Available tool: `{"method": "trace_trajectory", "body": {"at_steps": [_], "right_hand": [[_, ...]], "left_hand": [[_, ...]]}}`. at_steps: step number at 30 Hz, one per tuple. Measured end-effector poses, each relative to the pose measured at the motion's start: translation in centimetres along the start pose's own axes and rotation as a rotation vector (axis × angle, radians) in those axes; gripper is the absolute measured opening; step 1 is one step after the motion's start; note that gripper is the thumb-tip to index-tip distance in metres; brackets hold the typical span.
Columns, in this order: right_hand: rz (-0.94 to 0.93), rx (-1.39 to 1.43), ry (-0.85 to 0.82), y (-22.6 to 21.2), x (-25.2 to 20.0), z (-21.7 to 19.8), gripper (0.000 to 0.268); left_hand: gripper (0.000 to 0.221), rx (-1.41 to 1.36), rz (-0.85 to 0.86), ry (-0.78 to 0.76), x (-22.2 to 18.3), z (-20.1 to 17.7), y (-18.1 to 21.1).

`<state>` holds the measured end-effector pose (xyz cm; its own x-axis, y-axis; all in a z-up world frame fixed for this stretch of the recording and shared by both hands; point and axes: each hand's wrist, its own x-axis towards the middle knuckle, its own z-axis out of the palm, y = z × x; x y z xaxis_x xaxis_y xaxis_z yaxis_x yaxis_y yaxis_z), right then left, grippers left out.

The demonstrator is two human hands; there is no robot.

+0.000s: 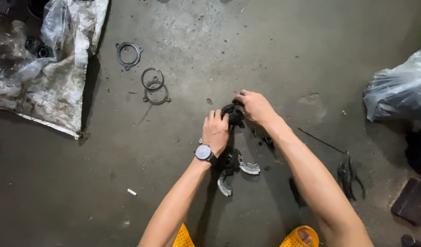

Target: The recorder is disassembling and cleaning various internal motorcycle engine components such as the clutch assembly and pistons.

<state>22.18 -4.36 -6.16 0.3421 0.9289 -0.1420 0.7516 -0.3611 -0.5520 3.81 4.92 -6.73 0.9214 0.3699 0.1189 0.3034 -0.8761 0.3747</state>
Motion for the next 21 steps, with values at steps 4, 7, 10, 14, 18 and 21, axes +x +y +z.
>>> {"method": "trace_trajectory", "body": {"at_steps": [4, 7, 10, 14, 18, 21], "right_hand": [[0.126, -0.146, 0.040, 1.7, -1.2, -0.7, 0.023], [0.402, -0.239, -0.018, 1.7, -2.4, -2.5, 0.030], [0.344, -0.219, 0.083, 0.7, -2.8, -3.4, 0.047], [0.173, -0.203, 0.093, 1.4, -2.3, -2.0, 0.049], [0.105, -0.162, 0.081, -1.4, -1.6, -3.1, 0.043], [-0.069, -0.227, 0.050, -4.6, -1.3, -1.7, 0.038]], "left_hand": [[0.035, -0.169, -0.058, -0.032, 0.3, -1.7, 0.0], [0.041, -0.175, -0.083, 0.019, 0.3, -0.5, -0.3], [0.042, -0.234, -0.099, 0.007, 0.7, -1.3, -0.3], [0.056, -0.301, -0.178, 0.072, -0.3, -4.2, -0.4], [0.043, -0.404, -0.244, 0.103, -2.5, -6.4, -1.0], [0.036, -0.607, -0.361, 0.115, -2.9, -8.9, 0.7]]}}
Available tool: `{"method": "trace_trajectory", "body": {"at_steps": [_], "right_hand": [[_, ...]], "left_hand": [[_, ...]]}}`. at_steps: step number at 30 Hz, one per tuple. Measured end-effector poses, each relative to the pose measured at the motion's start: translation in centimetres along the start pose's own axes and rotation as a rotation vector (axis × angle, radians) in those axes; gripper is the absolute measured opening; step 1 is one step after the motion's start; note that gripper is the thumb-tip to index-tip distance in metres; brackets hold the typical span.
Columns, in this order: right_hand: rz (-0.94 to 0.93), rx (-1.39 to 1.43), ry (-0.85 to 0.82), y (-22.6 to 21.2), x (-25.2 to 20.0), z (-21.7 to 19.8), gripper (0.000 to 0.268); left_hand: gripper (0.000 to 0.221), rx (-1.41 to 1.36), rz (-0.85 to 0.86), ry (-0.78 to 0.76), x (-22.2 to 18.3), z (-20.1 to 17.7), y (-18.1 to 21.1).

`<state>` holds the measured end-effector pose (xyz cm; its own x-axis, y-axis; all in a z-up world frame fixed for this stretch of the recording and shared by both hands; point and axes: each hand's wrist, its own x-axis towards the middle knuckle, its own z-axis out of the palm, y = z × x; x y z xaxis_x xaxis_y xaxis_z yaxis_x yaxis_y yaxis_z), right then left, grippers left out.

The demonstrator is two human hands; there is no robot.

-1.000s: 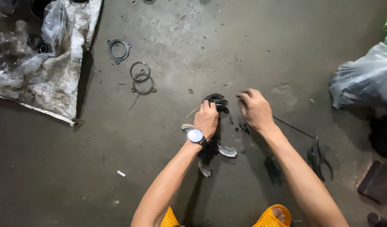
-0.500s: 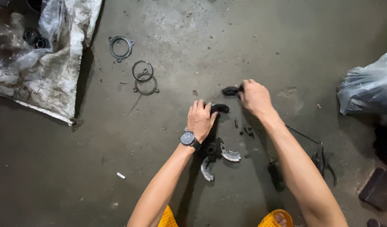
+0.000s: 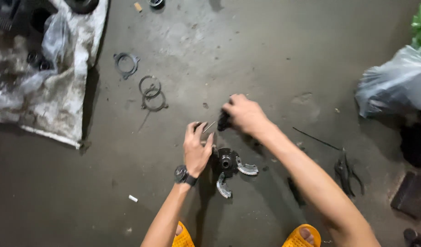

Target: The recorder is disassembling and cleaning various internal motorcycle engine components such as the clutch assembly and pistons.

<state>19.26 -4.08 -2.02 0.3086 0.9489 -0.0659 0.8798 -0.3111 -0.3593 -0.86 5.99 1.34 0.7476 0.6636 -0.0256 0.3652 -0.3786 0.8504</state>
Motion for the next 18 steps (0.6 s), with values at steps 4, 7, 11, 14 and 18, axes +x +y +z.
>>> {"method": "trace_trajectory", "body": {"at_steps": [4, 7, 11, 14, 18], "right_hand": [[0.030, 0.051, 0.072, -2.1, 0.1, 1.8, 0.022], [-0.015, -0.088, -0.056, -1.7, 0.1, 4.1, 0.034], [-0.014, -0.043, -0.075, 0.2, -1.0, 9.7, 0.043], [0.139, 0.163, -0.010, 1.1, -5.5, 8.4, 0.040], [0.428, 0.623, -0.022, 4.9, -16.6, -0.1, 0.048]], "left_hand": [[0.032, 0.046, 0.221, 0.021, -1.3, -0.8, 2.1], [0.031, 0.053, 0.230, 0.024, -2.3, -0.8, 3.4], [0.034, 0.070, 0.247, 0.058, -4.0, 0.3, 2.2], [0.039, 0.013, 0.279, 0.008, -5.1, 1.0, -5.5], [0.042, -0.080, 0.244, -0.105, -4.4, 4.2, -19.6]]}}
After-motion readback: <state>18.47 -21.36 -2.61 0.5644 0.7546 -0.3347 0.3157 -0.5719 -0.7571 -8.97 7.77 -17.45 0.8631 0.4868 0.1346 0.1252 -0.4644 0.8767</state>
